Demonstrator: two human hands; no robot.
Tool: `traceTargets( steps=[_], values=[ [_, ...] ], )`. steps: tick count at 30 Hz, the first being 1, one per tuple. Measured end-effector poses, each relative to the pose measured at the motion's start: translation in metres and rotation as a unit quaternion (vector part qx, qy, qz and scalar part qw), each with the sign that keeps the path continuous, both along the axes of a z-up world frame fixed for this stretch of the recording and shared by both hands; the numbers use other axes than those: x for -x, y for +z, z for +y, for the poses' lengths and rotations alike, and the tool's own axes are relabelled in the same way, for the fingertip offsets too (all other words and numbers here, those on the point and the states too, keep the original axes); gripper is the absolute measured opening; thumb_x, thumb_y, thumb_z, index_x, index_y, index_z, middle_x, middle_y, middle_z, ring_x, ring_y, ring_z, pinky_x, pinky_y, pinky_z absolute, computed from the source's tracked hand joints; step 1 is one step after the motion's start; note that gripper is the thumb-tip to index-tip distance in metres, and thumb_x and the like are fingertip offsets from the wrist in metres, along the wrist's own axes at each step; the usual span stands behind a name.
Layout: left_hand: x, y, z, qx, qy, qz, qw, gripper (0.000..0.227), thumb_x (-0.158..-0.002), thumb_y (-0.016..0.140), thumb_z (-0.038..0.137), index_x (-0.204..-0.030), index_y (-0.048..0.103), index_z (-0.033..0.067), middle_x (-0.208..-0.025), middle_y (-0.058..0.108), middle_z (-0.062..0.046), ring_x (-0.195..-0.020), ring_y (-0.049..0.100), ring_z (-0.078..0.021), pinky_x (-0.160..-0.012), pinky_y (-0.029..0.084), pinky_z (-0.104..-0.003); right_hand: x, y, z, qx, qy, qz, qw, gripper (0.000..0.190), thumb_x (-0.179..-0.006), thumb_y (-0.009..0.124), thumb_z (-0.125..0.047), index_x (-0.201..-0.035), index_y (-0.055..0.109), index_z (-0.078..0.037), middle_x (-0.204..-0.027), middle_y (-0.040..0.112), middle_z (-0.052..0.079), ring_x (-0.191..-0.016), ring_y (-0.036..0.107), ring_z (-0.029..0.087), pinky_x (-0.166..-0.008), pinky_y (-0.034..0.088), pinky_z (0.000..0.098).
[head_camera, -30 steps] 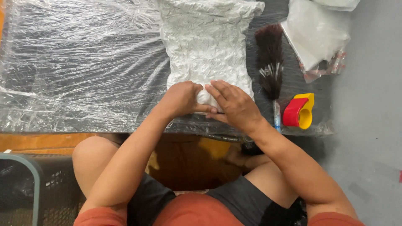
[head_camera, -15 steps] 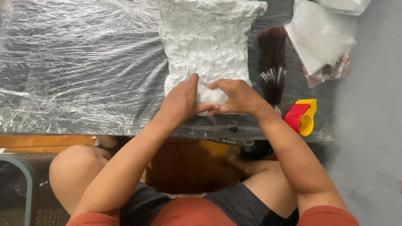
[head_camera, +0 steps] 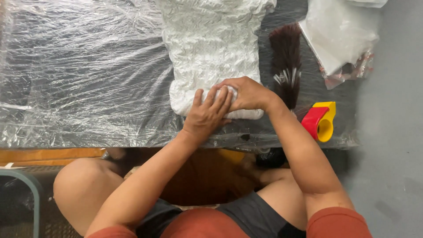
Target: Vacuuming air out of a plastic bag containing a cushion to compress it and then sealing the bag with tape.
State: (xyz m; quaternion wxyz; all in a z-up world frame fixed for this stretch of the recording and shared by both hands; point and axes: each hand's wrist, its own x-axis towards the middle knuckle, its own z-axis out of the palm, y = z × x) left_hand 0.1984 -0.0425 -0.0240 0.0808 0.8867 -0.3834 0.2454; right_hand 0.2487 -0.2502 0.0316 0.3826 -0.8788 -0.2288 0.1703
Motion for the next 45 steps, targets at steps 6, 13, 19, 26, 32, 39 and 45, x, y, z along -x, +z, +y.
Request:
traceTargets(
  steps=[6,13,19,26,32,39,45],
  values=[
    [-0.008,-0.016,0.002,0.127,-0.022,-0.11,0.986,0.061,-0.108,0.03,0.049,-0.144,0.056,0.0071,-0.138,0.061,-0.015,-0.117,0.061,-0.0362,-0.097,0.046,-0.054,0.022,0.003,0.005,0.016,-0.025,-0.108,0.994,0.11,-0.06,0.097,-0.039,-0.152,0.043,-0.015,-0.117,0.072,0.011,-0.111,0.068,0.035,-0.097,0.053,0.0489],
    [-0.013,-0.007,0.005,0.166,-0.039,-0.088,0.981,0.064,-0.101,0.049,0.057,-0.138,0.061,0.0058,-0.123,0.069,-0.015,-0.104,0.065,-0.0351,-0.091,0.049,-0.051,0.047,-0.016,0.009,0.21,-0.023,-0.47,0.857,0.093,-0.07,0.087,-0.059,-0.141,0.056,-0.007,-0.129,0.059,0.014,-0.126,0.057,0.033,-0.111,0.044,0.0529],
    [-0.02,0.004,0.009,0.136,-0.077,-0.019,0.988,0.085,-0.07,0.079,0.056,-0.134,0.06,0.004,-0.124,0.068,-0.014,-0.104,0.063,-0.0342,-0.093,0.047,-0.048,0.101,0.011,0.033,0.312,-0.015,-0.423,0.851,0.109,-0.076,0.08,-0.039,-0.161,0.024,0.0,-0.162,0.035,0.025,-0.153,0.03,0.041,-0.123,0.021,0.0589],
    [-0.037,0.041,0.014,0.131,-0.089,0.051,0.986,0.096,-0.056,0.088,0.058,-0.129,0.061,0.0015,-0.116,0.071,-0.013,-0.094,0.066,-0.0312,-0.086,0.047,-0.042,0.071,-0.001,0.027,0.338,-0.015,-0.439,0.832,0.132,-0.056,0.087,-0.061,-0.157,0.033,0.004,-0.157,0.043,0.026,-0.149,0.038,0.039,-0.121,0.027,0.0566],
    [-0.048,0.048,0.012,0.11,-0.07,0.131,0.983,0.09,-0.058,0.089,0.057,-0.127,0.062,0.0061,-0.112,0.073,-0.011,-0.093,0.069,-0.0301,-0.087,0.049,-0.04,0.048,0.006,0.027,0.286,-0.032,-0.476,0.831,0.133,-0.057,0.076,-0.086,-0.149,0.044,0.005,-0.138,0.057,0.023,-0.131,0.055,0.036,-0.109,0.042,0.0524],
    [-0.08,0.022,0.006,0.09,-0.072,0.227,0.967,0.082,-0.058,0.085,0.056,-0.123,0.065,0.0101,-0.104,0.075,-0.007,-0.087,0.071,-0.0312,-0.079,0.054,-0.04,0.016,0.002,0.02,0.246,-0.049,-0.483,0.839,0.094,-0.091,0.035,-0.086,-0.127,0.061,-0.003,-0.105,0.064,0.01,-0.101,0.068,0.027,-0.09,0.05,0.0424],
    [-0.101,0.055,0.007,0.066,-0.049,0.32,0.944,0.083,-0.056,0.079,0.072,-0.118,0.071,0.017,-0.093,0.077,-0.007,-0.089,0.072,-0.0333,-0.075,0.058,-0.045,-0.007,0.01,0.016,0.204,-0.064,-0.435,0.874,0.063,-0.105,0.03,-0.064,-0.109,0.063,-0.011,-0.08,0.063,0.004,-0.078,0.07,0.025,-0.078,0.052,0.0392]
  ],
)
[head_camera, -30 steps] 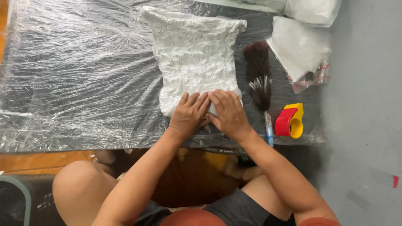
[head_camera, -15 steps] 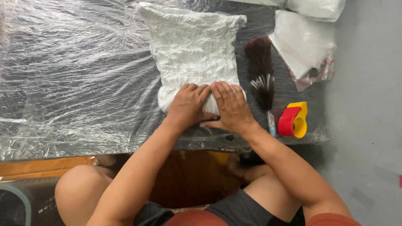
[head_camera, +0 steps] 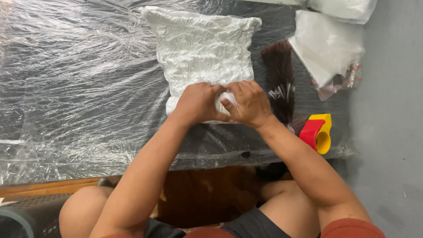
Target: Vacuuming air out of a plastic bag containing a cushion to compress it and then sealing the bag with tape.
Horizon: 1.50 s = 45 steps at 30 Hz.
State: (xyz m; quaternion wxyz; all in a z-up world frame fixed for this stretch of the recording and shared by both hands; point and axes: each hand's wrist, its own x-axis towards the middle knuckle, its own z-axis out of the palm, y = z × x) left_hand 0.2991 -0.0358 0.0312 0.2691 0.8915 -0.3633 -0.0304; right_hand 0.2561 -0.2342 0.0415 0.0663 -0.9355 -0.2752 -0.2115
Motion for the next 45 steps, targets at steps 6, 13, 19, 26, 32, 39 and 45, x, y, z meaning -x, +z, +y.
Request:
traceTargets(
  steps=[6,13,19,26,32,39,45],
  values=[
    [-0.03,0.003,-0.005,-0.063,0.004,0.089,0.994,0.089,-0.056,0.074,0.084,-0.114,0.074,0.016,-0.086,0.076,-0.015,-0.089,0.073,-0.042,-0.079,0.057,-0.051,-0.026,0.018,-0.002,-0.025,-0.049,0.157,0.986,0.053,-0.111,0.033,-0.055,-0.095,0.059,-0.012,-0.07,0.066,0.008,-0.074,0.073,0.032,-0.071,0.054,0.0435],
    [-0.077,0.002,-0.012,-0.063,0.004,0.238,0.969,0.091,-0.055,0.073,0.086,-0.117,0.075,0.0207,-0.109,0.077,-0.007,-0.111,0.07,-0.0341,-0.095,0.055,-0.045,-0.063,0.054,0.009,-0.056,-0.138,0.376,0.914,0.053,-0.108,0.029,-0.046,-0.092,0.066,-0.012,-0.087,0.072,0.022,-0.095,0.069,0.047,-0.082,0.05,0.0579],
    [-0.088,0.027,-0.009,-0.044,0.035,0.313,0.948,0.085,-0.06,0.074,0.082,-0.121,0.07,0.0237,-0.121,0.073,-0.006,-0.123,0.064,-0.0293,-0.104,0.05,-0.043,-0.092,0.054,0.011,-0.093,-0.183,0.465,0.861,0.072,-0.106,0.023,-0.054,-0.093,0.075,-0.006,-0.103,0.074,0.024,-0.111,0.065,0.048,-0.097,0.046,0.0582],
    [-0.07,0.027,-0.012,-0.03,0.015,0.208,0.977,0.092,-0.074,0.071,0.079,-0.125,0.055,0.0037,-0.118,0.071,-0.02,-0.114,0.066,-0.0414,-0.094,0.053,-0.056,-0.103,0.032,0.0,-0.129,-0.165,0.472,0.856,0.067,-0.104,0.028,-0.049,-0.096,0.077,-0.004,-0.105,0.074,0.023,-0.114,0.064,0.045,-0.102,0.046,0.0561],
    [-0.021,0.025,-0.015,-0.089,-0.007,-0.095,0.991,0.118,-0.058,0.077,0.088,-0.139,0.043,0.0098,-0.13,0.057,-0.015,-0.122,0.056,-0.0375,-0.095,0.045,-0.058,-0.098,0.038,0.002,-0.155,-0.13,0.459,0.865,0.054,-0.099,0.035,-0.036,-0.096,0.076,-0.001,-0.106,0.072,0.026,-0.112,0.063,0.047,-0.1,0.046,0.0553],
    [-0.02,-0.002,-0.014,-0.142,-0.001,-0.159,0.977,0.123,-0.053,0.088,0.068,-0.148,0.042,0.004,-0.124,0.06,-0.012,-0.108,0.059,-0.0314,-0.084,0.045,-0.044,-0.076,0.0,-0.016,-0.186,-0.115,0.165,0.962,0.033,-0.104,0.049,-0.039,-0.099,0.069,-0.014,-0.09,0.072,0.009,-0.095,0.07,0.032,-0.087,0.053,0.0462],
    [-0.022,-0.011,-0.011,-0.095,0.006,-0.214,0.972,0.107,-0.051,0.087,0.062,-0.135,0.052,0.0069,-0.111,0.063,-0.009,-0.096,0.063,-0.0306,-0.079,0.047,-0.042,-0.03,-0.002,-0.014,-0.066,0.003,-0.049,0.997,0.053,-0.097,0.062,-0.055,-0.129,0.059,-0.012,-0.11,0.063,0.009,-0.108,0.063,0.031,-0.099,0.044,0.0483]
  ],
)
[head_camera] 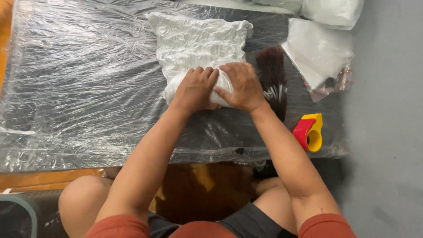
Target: Vacuuming air out of a plastic bag containing a cushion to compress it and then sealing the bag with tape.
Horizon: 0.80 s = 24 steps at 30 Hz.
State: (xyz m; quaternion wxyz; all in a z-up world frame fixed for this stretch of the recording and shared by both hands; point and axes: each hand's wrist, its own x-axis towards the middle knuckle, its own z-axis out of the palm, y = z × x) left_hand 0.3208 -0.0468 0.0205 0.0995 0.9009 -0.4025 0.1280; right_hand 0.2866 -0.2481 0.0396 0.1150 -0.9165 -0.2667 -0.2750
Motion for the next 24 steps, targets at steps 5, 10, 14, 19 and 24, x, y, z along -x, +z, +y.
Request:
traceTargets(
  steps=[5,10,14,19,24],
  values=[
    [0.024,-0.014,-0.002,-0.011,-0.006,-0.073,0.997,0.108,-0.052,0.082,0.068,-0.135,0.052,0.0068,-0.111,0.061,-0.01,-0.097,0.06,-0.0297,-0.085,0.045,-0.042,0.043,-0.016,0.002,0.068,-0.002,-0.021,0.997,0.115,-0.073,0.082,-0.071,-0.158,0.036,-0.008,-0.152,0.044,0.025,-0.141,0.046,0.045,-0.118,0.029,0.0636],
    [0.048,-0.027,0.004,0.003,-0.003,-0.132,0.991,0.1,-0.051,0.09,0.046,-0.134,0.053,0.0031,-0.12,0.06,-0.015,-0.104,0.058,-0.0335,-0.093,0.044,-0.047,0.066,-0.014,0.0,0.169,-0.004,0.002,0.986,0.136,-0.052,0.094,-0.054,-0.163,0.03,-0.011,-0.157,0.041,0.023,-0.147,0.038,0.042,-0.122,0.025,0.0603],
    [0.069,-0.008,0.012,-0.008,-0.014,-0.112,0.994,0.102,-0.054,0.09,0.048,-0.136,0.051,0.0021,-0.12,0.06,-0.016,-0.104,0.058,-0.0338,-0.091,0.044,-0.046,0.085,-0.007,0.004,0.188,-0.019,-0.001,0.982,0.133,-0.054,0.095,-0.051,-0.163,0.029,-0.012,-0.153,0.044,0.021,-0.145,0.041,0.039,-0.121,0.026,0.0596],
    [0.107,0.017,0.036,0.016,-0.046,-0.053,0.997,0.102,-0.059,0.086,0.058,-0.137,0.051,0.002,-0.116,0.062,-0.014,-0.103,0.061,-0.0336,-0.09,0.045,-0.044,0.127,0.01,0.019,0.186,-0.009,0.006,0.983,0.123,-0.058,0.087,-0.055,-0.155,0.036,0.0,-0.147,0.049,0.024,-0.141,0.045,0.039,-0.12,0.03,0.0599],
    [0.173,0.046,0.062,-0.01,-0.088,-0.033,0.996,0.1,-0.06,0.083,0.061,-0.133,0.053,0.0005,-0.112,0.062,-0.016,-0.098,0.061,-0.035,-0.086,0.046,-0.045,0.197,0.036,0.04,0.176,0.016,0.045,0.983,0.12,-0.059,0.084,-0.059,-0.151,0.04,0.003,-0.144,0.052,0.025,-0.139,0.047,0.04,-0.122,0.029,0.0594]
  ],
)
